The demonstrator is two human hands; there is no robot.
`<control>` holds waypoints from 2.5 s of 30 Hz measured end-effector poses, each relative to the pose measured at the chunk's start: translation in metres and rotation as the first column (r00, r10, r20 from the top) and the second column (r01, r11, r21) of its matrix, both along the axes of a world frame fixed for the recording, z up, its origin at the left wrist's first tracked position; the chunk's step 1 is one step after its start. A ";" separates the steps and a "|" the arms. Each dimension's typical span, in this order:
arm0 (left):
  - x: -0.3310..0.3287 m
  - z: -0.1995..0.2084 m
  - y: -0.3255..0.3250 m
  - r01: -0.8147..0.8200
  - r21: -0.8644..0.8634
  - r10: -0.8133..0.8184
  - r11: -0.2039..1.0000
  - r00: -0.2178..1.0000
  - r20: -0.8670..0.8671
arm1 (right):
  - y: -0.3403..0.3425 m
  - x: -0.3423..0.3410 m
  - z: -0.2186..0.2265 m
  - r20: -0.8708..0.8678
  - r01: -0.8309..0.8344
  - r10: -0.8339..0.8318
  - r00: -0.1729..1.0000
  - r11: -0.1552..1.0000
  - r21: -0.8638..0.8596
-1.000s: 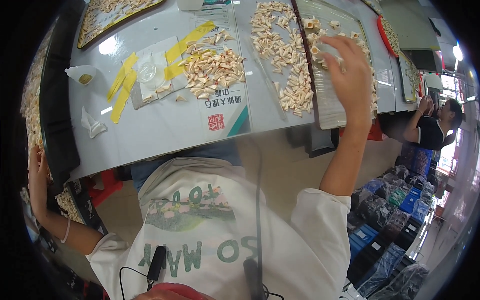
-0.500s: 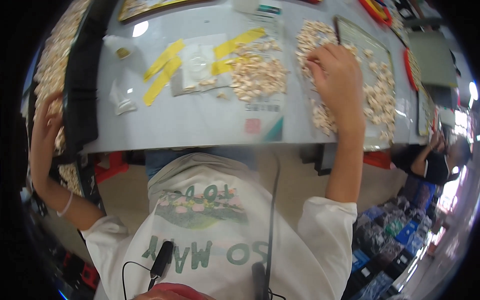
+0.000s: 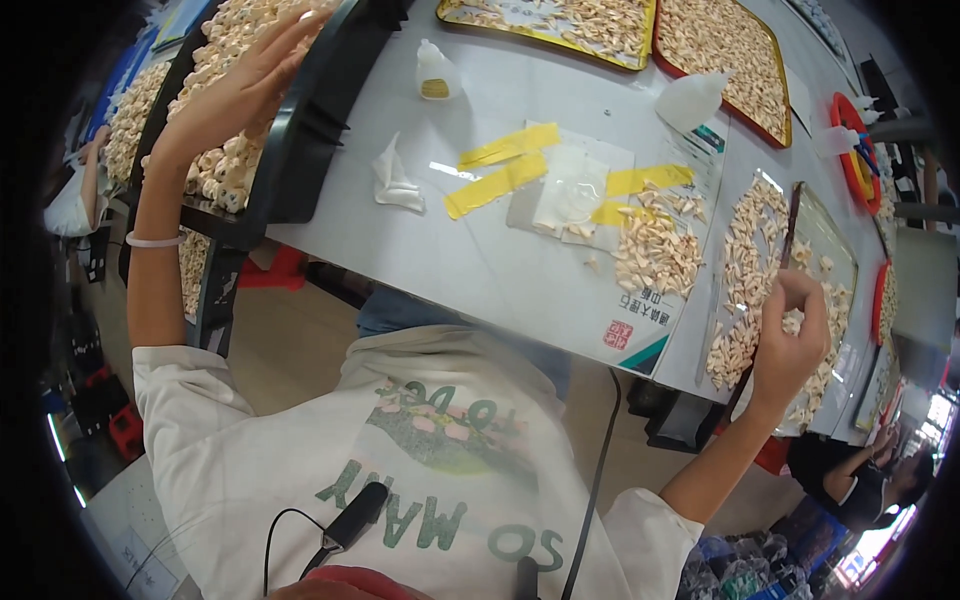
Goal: The person assembles small plastic toy parts by hand, gluing components together at a workbench.
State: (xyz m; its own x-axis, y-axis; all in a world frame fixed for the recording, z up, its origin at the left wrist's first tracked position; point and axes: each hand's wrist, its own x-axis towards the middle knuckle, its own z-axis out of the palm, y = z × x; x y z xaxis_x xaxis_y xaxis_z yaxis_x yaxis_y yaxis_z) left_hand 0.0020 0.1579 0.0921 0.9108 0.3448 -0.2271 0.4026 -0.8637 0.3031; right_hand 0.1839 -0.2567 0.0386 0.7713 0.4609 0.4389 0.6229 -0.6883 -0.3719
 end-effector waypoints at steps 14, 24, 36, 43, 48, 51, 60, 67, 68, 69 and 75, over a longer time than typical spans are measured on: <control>-0.064 -0.017 -0.004 0.012 0.129 -0.053 0.992 0.946 0.320 | -0.004 -0.005 0.000 -0.175 -0.099 0.150 0.973 0.957 0.272; -0.091 -0.003 -0.005 -0.104 -0.168 0.155 0.980 0.932 0.327 | 0.003 -0.005 0.004 -0.087 -0.161 0.171 0.981 0.980 0.114; -0.077 -0.019 -0.018 -0.187 -0.122 0.222 0.975 0.859 0.462 | 0.012 -0.010 0.004 -0.074 -0.166 0.170 0.983 0.984 0.060; -0.078 -0.009 -0.006 -0.188 -0.197 0.217 0.962 0.967 0.136 | 0.018 -0.016 0.008 -0.066 -0.177 0.180 0.981 0.983 0.048; -0.074 -0.022 0.007 -0.126 -0.091 0.149 0.988 0.933 0.326 | 0.021 -0.016 0.007 -0.082 -0.167 0.169 0.982 0.985 0.040; -0.076 -0.022 0.007 -0.148 -0.047 0.155 0.988 0.906 0.395 | 0.026 -0.015 0.007 -0.072 -0.188 0.191 0.979 0.981 0.045; -0.087 -0.016 -0.051 0.324 -0.317 0.062 0.891 0.606 0.793 | 0.017 -0.011 0.001 -0.133 -0.166 0.201 0.970 0.957 0.240; -0.053 -0.079 -0.148 0.438 -0.875 0.581 0.206 0.665 0.470 | 0.041 -0.024 -0.002 -0.192 -0.214 0.290 0.938 0.916 0.340; -0.044 -0.086 -0.153 0.420 -0.899 0.599 0.127 0.689 0.407 | 0.042 -0.026 -0.001 -0.194 -0.199 0.270 0.943 0.926 0.319; -0.035 -0.090 -0.157 0.428 -0.898 0.596 0.103 0.696 0.400 | 0.044 -0.026 -0.001 -0.195 -0.231 0.310 0.930 0.909 0.347; -0.008 -0.116 -0.167 0.476 -0.869 0.606 0.136 0.653 0.453 | 0.043 -0.032 0.002 -0.198 -0.261 0.340 0.919 0.904 0.339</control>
